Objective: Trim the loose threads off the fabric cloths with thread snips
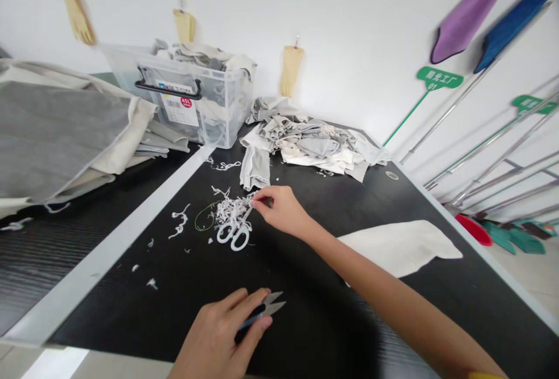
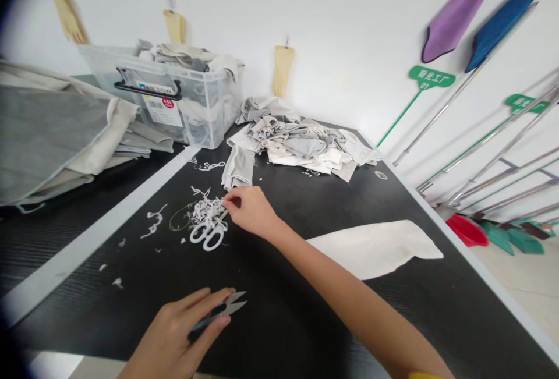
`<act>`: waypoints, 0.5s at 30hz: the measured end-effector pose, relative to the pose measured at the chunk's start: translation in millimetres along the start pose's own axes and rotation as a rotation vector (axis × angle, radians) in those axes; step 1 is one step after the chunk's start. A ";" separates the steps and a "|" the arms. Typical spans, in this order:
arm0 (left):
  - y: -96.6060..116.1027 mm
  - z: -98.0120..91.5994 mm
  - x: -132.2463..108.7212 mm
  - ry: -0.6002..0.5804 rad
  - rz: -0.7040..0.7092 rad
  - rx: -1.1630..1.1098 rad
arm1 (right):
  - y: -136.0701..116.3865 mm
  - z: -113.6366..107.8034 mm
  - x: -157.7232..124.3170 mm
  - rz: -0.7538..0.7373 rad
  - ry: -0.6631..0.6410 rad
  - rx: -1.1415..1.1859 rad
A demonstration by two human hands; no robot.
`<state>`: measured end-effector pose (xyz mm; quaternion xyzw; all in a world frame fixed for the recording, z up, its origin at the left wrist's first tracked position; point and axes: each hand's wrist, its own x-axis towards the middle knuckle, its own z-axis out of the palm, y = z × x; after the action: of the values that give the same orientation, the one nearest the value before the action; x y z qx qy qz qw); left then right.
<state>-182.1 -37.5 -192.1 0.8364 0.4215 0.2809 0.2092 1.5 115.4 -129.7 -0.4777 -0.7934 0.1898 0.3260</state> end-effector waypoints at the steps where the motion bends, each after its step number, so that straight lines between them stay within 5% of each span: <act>1: -1.5 0.2 -0.8 0.010 0.003 0.006 | 0.8 5.2 9.1 -0.015 -0.034 -0.028; 8: -7.6 -4.3 0.6 0.016 -0.014 -0.080 | 12.8 28.6 44.4 -0.037 -0.258 -0.068; 15: -4.2 -6.6 7.1 0.046 0.006 -0.118 | 9.9 24.0 47.3 -0.174 -0.392 -0.168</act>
<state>-185.4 -28.5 -187.5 0.8171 0.4066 0.3252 0.2476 -24.7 162.0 -137.0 -0.3871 -0.8927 0.1835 0.1400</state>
